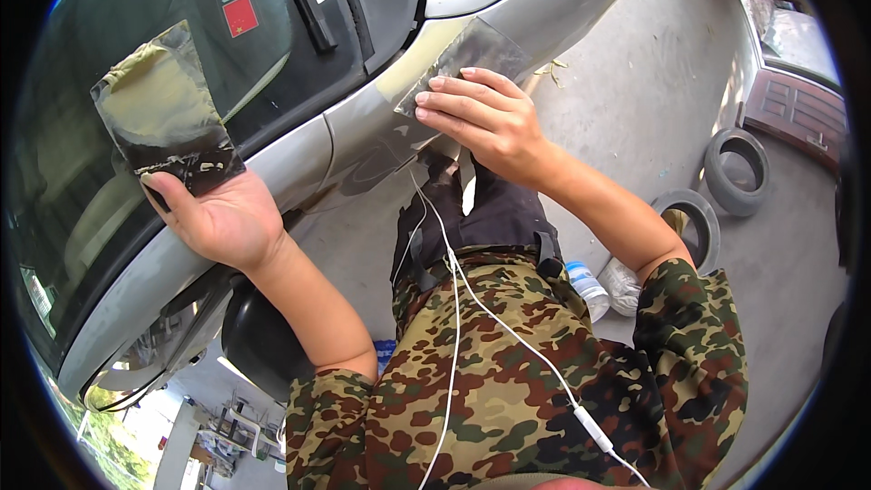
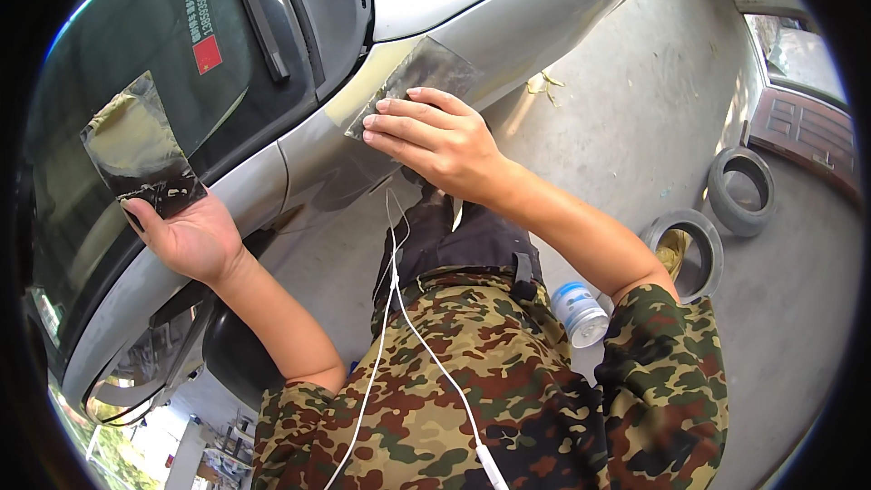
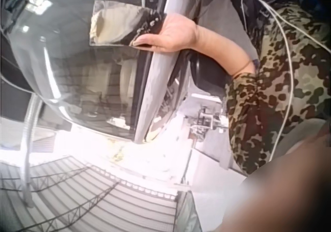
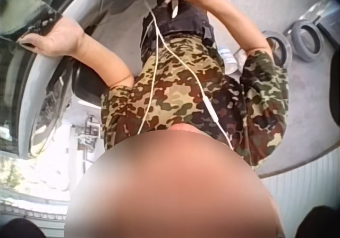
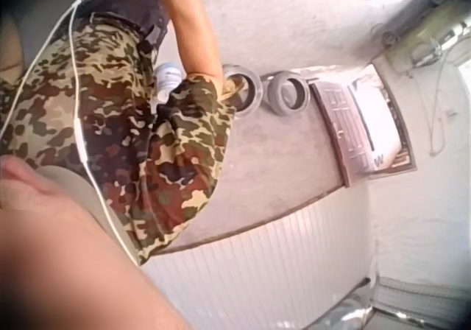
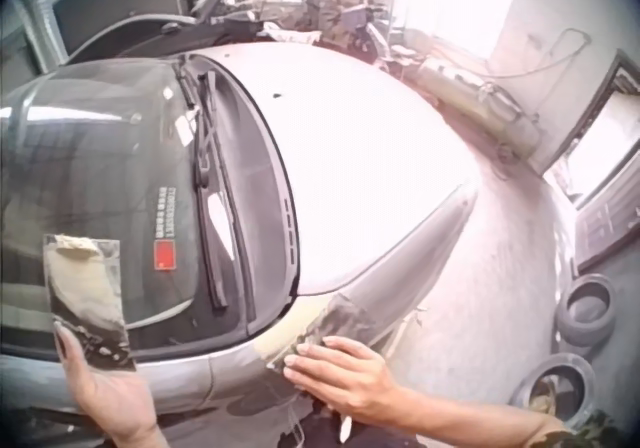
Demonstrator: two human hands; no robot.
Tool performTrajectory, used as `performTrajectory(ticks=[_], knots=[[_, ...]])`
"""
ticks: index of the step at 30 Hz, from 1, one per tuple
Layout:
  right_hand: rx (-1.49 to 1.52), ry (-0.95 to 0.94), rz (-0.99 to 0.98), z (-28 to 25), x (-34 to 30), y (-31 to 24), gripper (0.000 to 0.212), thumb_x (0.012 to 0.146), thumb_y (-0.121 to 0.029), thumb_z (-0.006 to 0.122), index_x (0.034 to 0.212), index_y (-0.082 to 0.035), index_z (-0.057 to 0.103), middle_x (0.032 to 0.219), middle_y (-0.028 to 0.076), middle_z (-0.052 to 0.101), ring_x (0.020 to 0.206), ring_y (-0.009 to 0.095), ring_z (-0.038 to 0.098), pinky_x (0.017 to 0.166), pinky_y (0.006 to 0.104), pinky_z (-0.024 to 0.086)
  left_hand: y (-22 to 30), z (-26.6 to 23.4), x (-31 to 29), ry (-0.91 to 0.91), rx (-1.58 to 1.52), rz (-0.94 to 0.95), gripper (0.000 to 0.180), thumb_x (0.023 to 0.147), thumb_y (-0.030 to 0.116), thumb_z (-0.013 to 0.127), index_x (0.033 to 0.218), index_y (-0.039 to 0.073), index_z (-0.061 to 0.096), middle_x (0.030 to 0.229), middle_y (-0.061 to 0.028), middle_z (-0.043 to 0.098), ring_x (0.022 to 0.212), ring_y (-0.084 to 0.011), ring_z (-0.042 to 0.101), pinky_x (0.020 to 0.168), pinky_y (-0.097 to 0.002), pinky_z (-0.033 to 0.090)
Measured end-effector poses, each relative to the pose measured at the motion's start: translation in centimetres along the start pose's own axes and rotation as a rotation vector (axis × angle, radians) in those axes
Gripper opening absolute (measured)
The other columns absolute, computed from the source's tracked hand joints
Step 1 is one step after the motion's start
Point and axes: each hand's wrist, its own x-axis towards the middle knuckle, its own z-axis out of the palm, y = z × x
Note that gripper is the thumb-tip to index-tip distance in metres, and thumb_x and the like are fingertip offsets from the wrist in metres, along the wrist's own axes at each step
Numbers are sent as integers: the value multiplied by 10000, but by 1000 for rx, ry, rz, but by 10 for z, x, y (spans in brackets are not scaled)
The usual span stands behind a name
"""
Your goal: The person applies body filler to a silver car's side panel and front fender using a small metal spreader. They repeatedly transfer filler from a larger spreader to the small one and smooth it into the surface, working around the door handle and wheel arch.
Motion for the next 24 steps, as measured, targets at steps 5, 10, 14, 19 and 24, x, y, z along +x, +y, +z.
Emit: performTrajectory(ticks=[5, 10, 14, 19, 24], knots=[[-64, 82, -18, -31, -11, 19, 322, 858, -118, 685, 1172, -119, 757, 1233, 5, 719, 1180, 182, 684, 1022, 402, 536, -1, 21, -12, -12, -3, -3, 489, 1091, 302, 549, 1459, -18, 519, 1476, -104, 571, 1336, -233, 556, 1160, -399, 406], [-105, 130, -17, -34, -1, 38, 316, 864, -117, 687, 1173, -115, 756, 1228, 5, 719, 1166, 187, 690, 1007, 398, 546, 6, 26, -12, -25, 16, 11, 485, 1090, 305, 552, 1460, -7, 523, 1479, -101, 568, 1339, -236, 554, 1160, -401, 405], [-113, 165, -23, -19, 7, 49, 312, 860, -124, 688, 1164, -113, 754, 1241, 5, 718, 1174, 186, 689, 1003, 391, 546, 3, 21, -8, -8, 14, 1, 486, 1092, 312, 548, 1462, -2, 524, 1483, -101, 564, 1344, -238, 551, 1161, -404, 403], [-168, 176, 26, -16, 5, 49, 323, 844, -116, 681, 1159, -105, 753, 1218, 16, 729, 1161, 194, 696, 994, 387, 544, 1, 22, -5, -10, 31, 23, 482, 1095, 315, 539, 1458, -1, 528, 1486, -101, 562, 1348, -239, 548, 1162, -406, 402], [-233, 216, 130, -26, 1, 39, 310, 847, -125, 645, 1134, -98, 759, 1172, 24, 739, 1121, 202, 705, 928, 382, 531, 0, 32, -11, -12, 8, 11, 479, 1094, 315, 541, 1456, 1, 533, 1486, -101, 563, 1348, -238, 548, 1161, -406, 402]])
